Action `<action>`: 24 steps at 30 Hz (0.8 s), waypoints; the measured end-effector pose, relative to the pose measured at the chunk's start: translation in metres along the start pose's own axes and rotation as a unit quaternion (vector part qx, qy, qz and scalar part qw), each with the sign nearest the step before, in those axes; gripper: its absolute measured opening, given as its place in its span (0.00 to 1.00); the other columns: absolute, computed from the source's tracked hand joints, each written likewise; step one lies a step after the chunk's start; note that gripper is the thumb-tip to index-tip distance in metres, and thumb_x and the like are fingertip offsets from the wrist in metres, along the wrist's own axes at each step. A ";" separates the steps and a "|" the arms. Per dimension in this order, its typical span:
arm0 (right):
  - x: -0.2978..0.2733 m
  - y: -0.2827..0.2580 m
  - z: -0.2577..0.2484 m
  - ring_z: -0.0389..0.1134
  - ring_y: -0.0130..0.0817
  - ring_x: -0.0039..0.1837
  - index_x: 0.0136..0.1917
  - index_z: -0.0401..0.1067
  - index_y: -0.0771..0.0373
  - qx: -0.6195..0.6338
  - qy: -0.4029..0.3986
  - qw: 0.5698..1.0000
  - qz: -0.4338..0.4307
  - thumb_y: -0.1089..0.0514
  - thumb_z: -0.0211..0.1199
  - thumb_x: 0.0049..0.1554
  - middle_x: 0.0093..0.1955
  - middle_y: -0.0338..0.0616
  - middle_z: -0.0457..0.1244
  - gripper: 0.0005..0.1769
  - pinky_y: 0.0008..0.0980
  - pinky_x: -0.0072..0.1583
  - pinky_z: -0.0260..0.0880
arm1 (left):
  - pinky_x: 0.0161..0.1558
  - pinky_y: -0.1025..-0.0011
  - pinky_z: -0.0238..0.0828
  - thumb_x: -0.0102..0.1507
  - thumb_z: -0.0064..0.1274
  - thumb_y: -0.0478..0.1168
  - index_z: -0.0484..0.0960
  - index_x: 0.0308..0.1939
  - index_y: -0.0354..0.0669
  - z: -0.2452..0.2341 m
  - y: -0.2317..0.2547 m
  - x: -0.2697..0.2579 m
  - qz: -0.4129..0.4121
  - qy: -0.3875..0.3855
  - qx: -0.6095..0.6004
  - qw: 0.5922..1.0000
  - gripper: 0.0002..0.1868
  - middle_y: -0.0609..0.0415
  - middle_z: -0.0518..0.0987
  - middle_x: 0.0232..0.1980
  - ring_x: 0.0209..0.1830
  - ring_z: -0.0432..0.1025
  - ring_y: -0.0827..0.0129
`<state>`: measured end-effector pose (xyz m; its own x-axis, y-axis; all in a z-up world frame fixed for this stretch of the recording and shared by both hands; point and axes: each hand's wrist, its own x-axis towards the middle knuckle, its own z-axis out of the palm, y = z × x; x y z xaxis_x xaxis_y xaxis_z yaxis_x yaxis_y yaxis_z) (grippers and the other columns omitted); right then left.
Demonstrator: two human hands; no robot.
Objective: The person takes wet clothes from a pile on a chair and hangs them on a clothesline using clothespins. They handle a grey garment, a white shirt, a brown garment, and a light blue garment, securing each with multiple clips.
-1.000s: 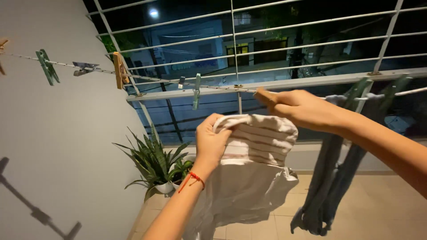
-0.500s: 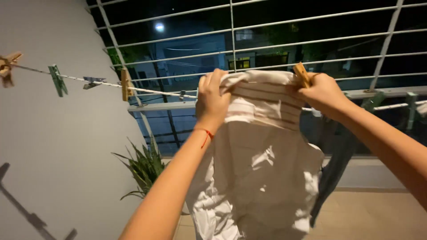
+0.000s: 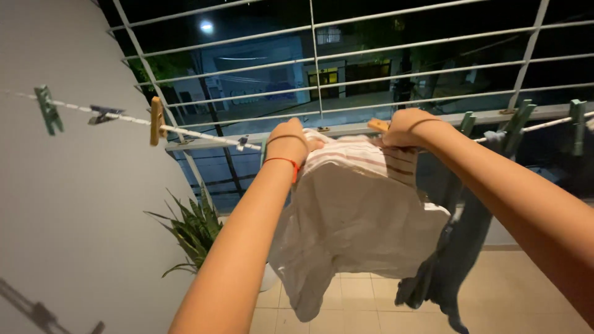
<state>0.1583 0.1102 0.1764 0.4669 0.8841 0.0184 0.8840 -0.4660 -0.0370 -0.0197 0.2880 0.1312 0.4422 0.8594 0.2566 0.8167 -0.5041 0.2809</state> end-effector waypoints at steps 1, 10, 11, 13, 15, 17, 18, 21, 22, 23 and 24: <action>0.020 0.008 0.015 0.69 0.52 0.69 0.63 0.79 0.67 0.001 -0.003 1.000 -0.002 0.38 0.59 0.52 0.64 0.59 0.70 0.37 0.50 0.68 0.69 | 0.62 0.52 0.71 0.50 0.66 0.73 0.75 0.59 0.44 0.000 0.004 -0.005 -0.003 -0.002 0.001 1.000 0.46 0.42 0.79 0.61 0.65 0.73 0.51; 0.084 0.044 0.079 0.75 0.53 0.58 0.53 0.82 0.69 -0.037 -0.007 0.999 -0.010 0.32 0.62 0.48 0.50 0.55 0.74 0.38 0.49 0.55 0.77 | 0.42 0.65 0.71 0.62 0.58 0.45 0.78 0.34 0.66 0.021 0.049 -0.060 0.444 0.460 0.136 0.757 0.05 0.65 0.79 0.36 0.40 0.76 0.67; 0.081 0.041 0.073 0.74 0.53 0.61 0.57 0.81 0.71 -0.036 -0.032 0.999 -0.001 0.34 0.59 0.51 0.54 0.57 0.73 0.39 0.49 0.57 0.76 | 0.47 0.57 0.71 0.66 0.50 0.49 0.75 0.48 0.57 0.012 0.050 -0.083 0.418 0.297 0.059 0.856 0.09 0.52 0.80 0.41 0.45 0.77 0.55; 0.083 0.042 0.066 0.72 0.53 0.64 0.60 0.79 0.73 -0.035 -0.064 0.997 0.009 0.37 0.57 0.54 0.58 0.59 0.72 0.39 0.48 0.58 0.75 | 0.51 0.48 0.72 0.71 0.41 0.54 0.72 0.62 0.48 0.004 0.050 -0.110 0.373 0.115 -0.022 0.920 0.21 0.40 0.82 0.45 0.50 0.78 0.43; 0.099 0.048 0.060 0.77 0.50 0.46 0.46 0.85 0.69 0.013 -0.026 0.999 -0.023 0.34 0.64 0.50 0.41 0.56 0.73 0.34 0.44 0.44 0.77 | 0.51 0.49 0.73 0.71 0.39 0.57 0.76 0.43 0.46 0.006 0.046 -0.112 0.316 0.088 0.029 0.944 0.20 0.41 0.82 0.38 0.47 0.79 0.45; 0.043 0.030 0.015 0.75 0.48 0.44 0.44 0.85 0.69 0.062 -0.027 0.998 -0.013 0.33 0.65 0.50 0.39 0.55 0.72 0.34 0.41 0.43 0.75 | 0.55 0.49 0.71 0.69 0.38 0.62 0.77 0.49 0.54 -0.010 0.053 -0.105 0.264 0.015 0.047 0.963 0.21 0.42 0.83 0.43 0.52 0.78 0.45; 0.014 0.022 -0.005 0.74 0.45 0.41 0.43 0.85 0.69 0.110 -0.031 0.993 -0.002 0.32 0.67 0.51 0.37 0.54 0.72 0.34 0.39 0.41 0.73 | 0.58 0.48 0.70 0.68 0.36 0.66 0.78 0.56 0.61 -0.015 0.057 -0.103 0.209 -0.061 0.063 0.974 0.25 0.43 0.84 0.49 0.58 0.77 0.45; 0.025 0.040 -0.010 0.64 0.43 0.29 0.41 0.74 0.78 0.327 -0.054 0.943 -0.015 0.50 0.65 0.60 0.32 0.53 0.57 0.24 0.39 0.30 0.66 | 0.60 0.52 0.70 0.59 0.17 0.80 0.86 0.49 0.65 -0.016 0.063 -0.091 0.160 -0.101 0.045 0.981 0.45 0.50 0.86 0.47 0.57 0.78 0.48; 0.025 0.045 -0.011 0.64 0.43 0.29 0.41 0.74 0.78 0.327 -0.055 0.943 -0.013 0.50 0.65 0.60 0.32 0.53 0.57 0.24 0.39 0.30 0.66 | 0.60 0.52 0.70 0.59 0.17 0.80 0.86 0.49 0.65 -0.016 0.064 -0.091 0.161 -0.103 0.044 0.981 0.45 0.50 0.86 0.47 0.57 0.78 0.48; 0.025 0.050 -0.013 0.63 0.41 0.31 0.43 0.73 0.77 0.328 -0.018 0.943 -0.049 0.52 0.62 0.62 0.35 0.54 0.59 0.21 0.37 0.30 0.64 | 0.60 0.54 0.70 0.59 0.22 0.79 0.87 0.48 0.65 -0.015 0.064 -0.091 0.155 -0.090 0.050 0.983 0.42 0.50 0.86 0.47 0.57 0.78 0.49; 0.027 0.056 -0.016 0.62 0.40 0.32 0.46 0.72 0.76 0.326 0.020 0.941 -0.085 0.55 0.60 0.65 0.39 0.55 0.61 0.17 0.36 0.30 0.63 | 0.60 0.56 0.70 0.58 0.27 0.79 0.88 0.46 0.66 -0.014 0.065 -0.089 0.151 -0.074 0.055 0.984 0.39 0.51 0.86 0.46 0.56 0.78 0.49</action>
<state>0.2204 0.1076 0.1908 0.3317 0.9361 0.1168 0.7491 -0.1861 -0.6357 -0.0111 0.1777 0.1397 0.7129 0.6796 0.1730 0.6720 -0.7325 0.1087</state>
